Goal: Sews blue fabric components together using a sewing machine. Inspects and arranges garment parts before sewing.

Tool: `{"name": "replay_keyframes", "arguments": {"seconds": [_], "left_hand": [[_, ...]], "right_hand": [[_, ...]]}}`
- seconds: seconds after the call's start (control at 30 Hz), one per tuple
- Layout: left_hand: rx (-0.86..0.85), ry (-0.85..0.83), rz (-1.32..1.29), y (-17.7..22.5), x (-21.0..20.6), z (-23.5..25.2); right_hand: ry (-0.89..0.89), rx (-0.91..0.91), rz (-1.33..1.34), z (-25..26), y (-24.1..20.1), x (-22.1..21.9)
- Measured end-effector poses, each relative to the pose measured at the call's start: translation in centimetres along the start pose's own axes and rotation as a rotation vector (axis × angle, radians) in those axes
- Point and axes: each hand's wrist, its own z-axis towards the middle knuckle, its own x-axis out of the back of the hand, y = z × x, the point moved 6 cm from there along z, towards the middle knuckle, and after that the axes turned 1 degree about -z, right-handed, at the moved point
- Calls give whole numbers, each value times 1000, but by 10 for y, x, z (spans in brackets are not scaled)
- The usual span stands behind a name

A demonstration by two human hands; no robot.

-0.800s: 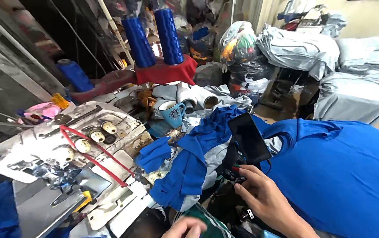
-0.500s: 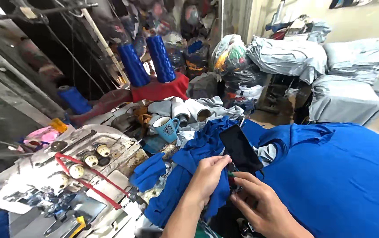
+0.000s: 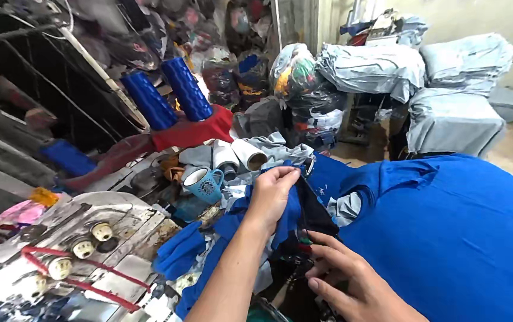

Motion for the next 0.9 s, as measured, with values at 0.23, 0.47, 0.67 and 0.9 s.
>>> {"name": "replay_keyframes", "arguments": {"seconds": [0.23,0.47,0.67,0.9], "left_hand": [[-225,-423,451,-5,-58,-60],[-252,-508,524,-103,-46,-158],[55,-474,732,-187,-28,-196],[142,-524,829,-215,-28,-210]], "right_hand": [[212,-236,219,-65,24,36],[530,-460,235,-78,62,55],[355,-469,128,-57,79,27],[265,-638,80,-106,105,-13]]}}
